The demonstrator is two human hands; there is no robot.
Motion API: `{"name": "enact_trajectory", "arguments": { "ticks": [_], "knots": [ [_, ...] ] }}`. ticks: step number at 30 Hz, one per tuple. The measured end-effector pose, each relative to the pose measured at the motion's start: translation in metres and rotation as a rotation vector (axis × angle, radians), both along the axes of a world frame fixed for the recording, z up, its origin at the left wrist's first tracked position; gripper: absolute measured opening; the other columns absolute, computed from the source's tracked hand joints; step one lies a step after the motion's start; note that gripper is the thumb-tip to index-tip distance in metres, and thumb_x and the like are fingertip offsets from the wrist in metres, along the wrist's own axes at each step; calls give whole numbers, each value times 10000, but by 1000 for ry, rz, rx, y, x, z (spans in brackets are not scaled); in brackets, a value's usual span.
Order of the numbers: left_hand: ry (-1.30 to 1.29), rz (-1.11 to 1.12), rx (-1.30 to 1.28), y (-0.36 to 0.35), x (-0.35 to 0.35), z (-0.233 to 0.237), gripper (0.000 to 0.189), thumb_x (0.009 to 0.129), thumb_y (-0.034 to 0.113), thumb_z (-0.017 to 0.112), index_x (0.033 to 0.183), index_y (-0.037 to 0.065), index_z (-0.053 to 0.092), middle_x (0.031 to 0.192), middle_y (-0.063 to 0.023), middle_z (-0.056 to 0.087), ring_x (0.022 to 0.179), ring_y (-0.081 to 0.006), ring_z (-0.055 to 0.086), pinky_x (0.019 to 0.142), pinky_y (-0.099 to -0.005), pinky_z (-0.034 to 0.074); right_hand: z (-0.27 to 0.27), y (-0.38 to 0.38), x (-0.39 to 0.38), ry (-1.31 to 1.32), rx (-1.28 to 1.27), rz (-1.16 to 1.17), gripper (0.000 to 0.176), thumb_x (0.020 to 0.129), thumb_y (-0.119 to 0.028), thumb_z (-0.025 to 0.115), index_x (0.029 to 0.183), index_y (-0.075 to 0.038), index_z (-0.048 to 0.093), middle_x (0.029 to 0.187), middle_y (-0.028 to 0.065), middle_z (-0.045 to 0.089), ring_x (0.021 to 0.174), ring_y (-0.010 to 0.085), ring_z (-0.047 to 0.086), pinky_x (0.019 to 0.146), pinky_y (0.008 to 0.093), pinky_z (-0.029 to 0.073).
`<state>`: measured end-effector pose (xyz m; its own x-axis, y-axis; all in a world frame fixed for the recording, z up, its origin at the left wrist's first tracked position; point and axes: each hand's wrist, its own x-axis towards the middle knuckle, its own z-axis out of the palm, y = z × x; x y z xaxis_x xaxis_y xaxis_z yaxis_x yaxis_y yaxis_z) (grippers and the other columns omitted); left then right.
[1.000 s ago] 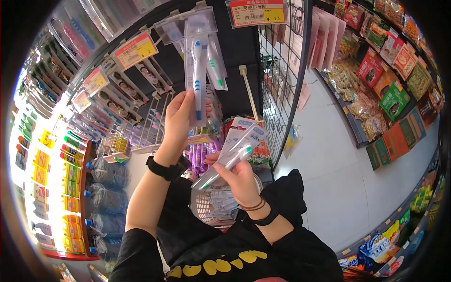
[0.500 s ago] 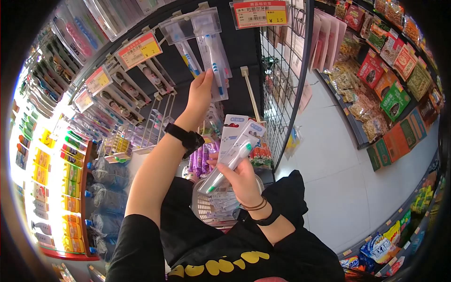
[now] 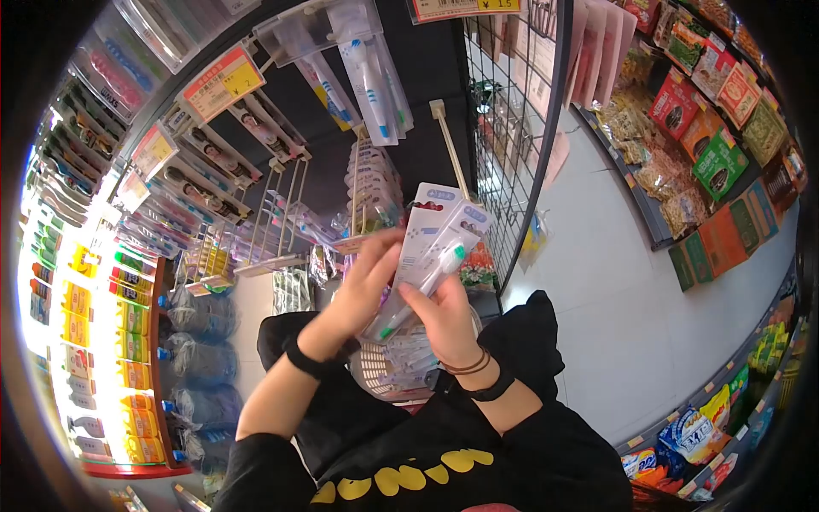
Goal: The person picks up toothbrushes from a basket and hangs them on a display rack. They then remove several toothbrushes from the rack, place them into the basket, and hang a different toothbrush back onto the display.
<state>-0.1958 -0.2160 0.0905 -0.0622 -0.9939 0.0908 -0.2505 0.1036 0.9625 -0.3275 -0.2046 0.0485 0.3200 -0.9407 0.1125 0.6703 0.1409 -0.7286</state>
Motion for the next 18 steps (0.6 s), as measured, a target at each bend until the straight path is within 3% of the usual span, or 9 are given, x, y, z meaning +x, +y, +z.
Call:
{"name": "enact_trajectory", "arguments": {
  "ticks": [2, 6, 9, 12, 14, 18],
  "knots": [
    [462, 1, 332, 20, 0, -7, 336, 980, 237, 404, 1206, 0, 474, 1131, -75, 508, 1038, -114, 472, 916, -264, 370, 3, 3, 1, 13, -6, -17, 327, 880, -29, 560, 1188, 7, 455, 1110, 62, 555, 1018, 116, 540, 873, 277, 440],
    [430, 22, 267, 41, 3, -6, 336, 983, 230, 403, 1202, -16, 471, 1113, -65, 519, 1030, -104, 473, 907, -257, 376, 9, 5, 2, 13, -14, 52, 331, 882, -29, 554, 1196, 11, 458, 1130, 70, 554, 1022, 122, 539, 895, 289, 429],
    [169, 29, 324, 48, 3, 9, 315, 982, 185, 416, 1210, -26, 467, 1083, -37, 537, 999, -79, 474, 883, -235, 386, 3, 6, 4, 19, -8, 92, 363, 877, -10, 540, 1224, 25, 442, 1168, 89, 553, 1057, 140, 536, 919, 292, 417],
    [273, 49, 367, 48, 11, 3, 336, 988, 203, 406, 1212, -37, 479, 1076, -44, 575, 975, -84, 514, 862, -234, 416, 5, 6, -2, 57, -11, 79, 391, 863, 16, 525, 1241, 39, 428, 1191, 113, 555, 1090, 169, 536, 939, 299, 412],
    [177, 83, 385, 49, 25, -2, 310, 985, 185, 408, 1179, -40, 495, 1068, -67, 596, 977, -107, 547, 866, -246, 431, 10, 6, -4, 24, 70, 46, 368, 857, 19, 528, 1215, 38, 445, 1172, 123, 558, 1088, 177, 537, 938, 302, 412],
    [277, 173, 162, 46, 27, 5, 225, 973, 149, 427, 1120, -18, 458, 1051, -133, 599, 882, -166, 614, 818, -291, 496, 12, -3, -7, -73, 17, -16, 318, 857, 35, 484, 1173, 46, 448, 1087, 143, 572, 1020, 218, 570, 919, 352, 443]
  ]
}}
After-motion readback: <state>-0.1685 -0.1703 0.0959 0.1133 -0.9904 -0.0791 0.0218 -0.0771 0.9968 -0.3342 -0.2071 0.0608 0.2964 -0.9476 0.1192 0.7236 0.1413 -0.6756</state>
